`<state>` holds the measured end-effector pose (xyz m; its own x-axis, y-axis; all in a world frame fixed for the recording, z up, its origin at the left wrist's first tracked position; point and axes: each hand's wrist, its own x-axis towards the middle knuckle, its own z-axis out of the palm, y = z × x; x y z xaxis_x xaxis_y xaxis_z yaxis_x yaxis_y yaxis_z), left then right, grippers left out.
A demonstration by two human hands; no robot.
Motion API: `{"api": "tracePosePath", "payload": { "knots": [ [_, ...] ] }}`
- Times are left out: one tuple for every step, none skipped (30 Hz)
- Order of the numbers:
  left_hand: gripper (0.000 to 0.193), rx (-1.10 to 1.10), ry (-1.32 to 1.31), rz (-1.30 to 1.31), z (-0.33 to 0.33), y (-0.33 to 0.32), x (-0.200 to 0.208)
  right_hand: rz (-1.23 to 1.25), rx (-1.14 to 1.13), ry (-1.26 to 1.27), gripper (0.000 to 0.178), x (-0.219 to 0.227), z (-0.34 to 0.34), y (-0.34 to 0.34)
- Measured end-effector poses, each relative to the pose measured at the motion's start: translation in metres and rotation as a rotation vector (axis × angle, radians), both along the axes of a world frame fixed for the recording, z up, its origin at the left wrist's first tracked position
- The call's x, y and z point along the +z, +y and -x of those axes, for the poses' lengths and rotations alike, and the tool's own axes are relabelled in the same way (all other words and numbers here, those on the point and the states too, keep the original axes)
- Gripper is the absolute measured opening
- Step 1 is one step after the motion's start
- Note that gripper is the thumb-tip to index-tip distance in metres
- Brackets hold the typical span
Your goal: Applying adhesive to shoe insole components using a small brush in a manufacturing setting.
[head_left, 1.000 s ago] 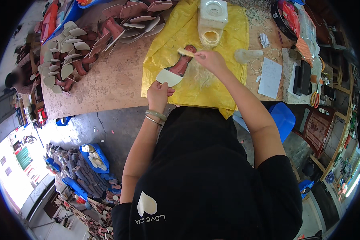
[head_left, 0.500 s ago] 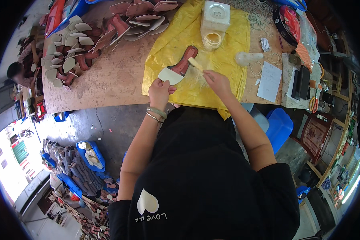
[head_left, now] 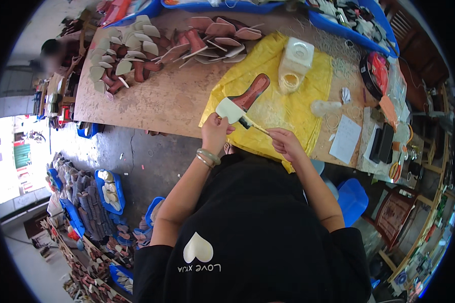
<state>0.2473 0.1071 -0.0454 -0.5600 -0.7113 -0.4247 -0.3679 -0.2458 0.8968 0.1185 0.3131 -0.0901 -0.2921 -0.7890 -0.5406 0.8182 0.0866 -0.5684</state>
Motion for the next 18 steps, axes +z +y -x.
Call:
{"api": "tracePosePath", "payload": {
  "knots": [
    [0.016,0.005,0.031,0.010,-0.004,-0.004,0.010,0.011,0.010,0.016,0.020,0.003,0.002,0.004],
    [0.017,0.049,0.094,-0.001,-0.007,-0.009,0.021,0.050,-0.020,0.000,0.020,0.004,0.005,0.008],
    [0.017,0.053,0.108,0.007,-0.007,-0.017,0.033,0.088,-0.050,-0.016,0.020,0.006,0.007,0.011],
    [0.017,0.132,0.176,-0.032,-0.009,-0.026,0.046,0.067,-0.070,0.015,0.020,0.010,0.011,0.013],
    [0.018,0.208,0.243,-0.075,-0.008,-0.034,0.057,0.074,-0.062,0.027,0.020,0.012,0.014,0.016],
    [0.018,0.212,0.255,-0.070,-0.006,-0.044,0.068,0.054,-0.135,0.031,0.021,0.014,0.017,0.019],
    [0.018,0.258,0.359,-0.103,-0.002,-0.055,0.079,0.036,-0.206,0.035,0.021,0.017,0.019,0.021],
    [0.018,0.304,0.462,-0.137,0.005,-0.065,0.084,0.042,-0.198,0.046,0.021,0.019,0.021,0.023],
    [0.018,0.308,0.473,-0.134,0.014,-0.074,0.086,0.051,-0.246,0.062,0.022,0.021,0.022,0.025],
    [0.018,0.349,0.520,-0.182,0.025,-0.084,0.088,0.059,-0.298,0.077,0.022,0.024,0.023,0.029],
    [0.019,0.390,0.566,-0.230,0.037,-0.095,0.089,0.064,-0.298,0.085,0.022,0.024,0.023,0.032],
    [0.019,0.387,0.574,-0.230,0.052,-0.106,0.088,0.068,-0.334,0.101,0.023,0.024,0.023,0.035],
    [0.019,0.409,0.629,-0.307,0.066,-0.117,0.083,0.075,-0.361,0.117,0.023,0.024,0.022,0.036],
    [0.018,0.419,0.680,-0.391,0.083,-0.126,0.076,0.077,-0.364,0.125,0.023,0.025,0.020,0.039],
    [0.018,0.417,0.688,-0.391,0.097,-0.133,0.070,0.066,-0.395,0.124,0.023,0.027,0.018,0.041],
    [0.017,0.436,0.705,-0.404,0.112,-0.138,0.063,0.053,-0.428,0.123,0.023,0.028,0.017,0.042],
    [0.015,0.450,0.718,-0.421,0.124,-0.143,0.056,0.052,-0.434,0.131,0.023,0.028,0.016,0.043],
    [0.015,0.444,0.722,-0.428,0.131,-0.150,0.049,0.058,-0.440,0.134,0.023,0.027,0.014,0.043]
  ]
}}
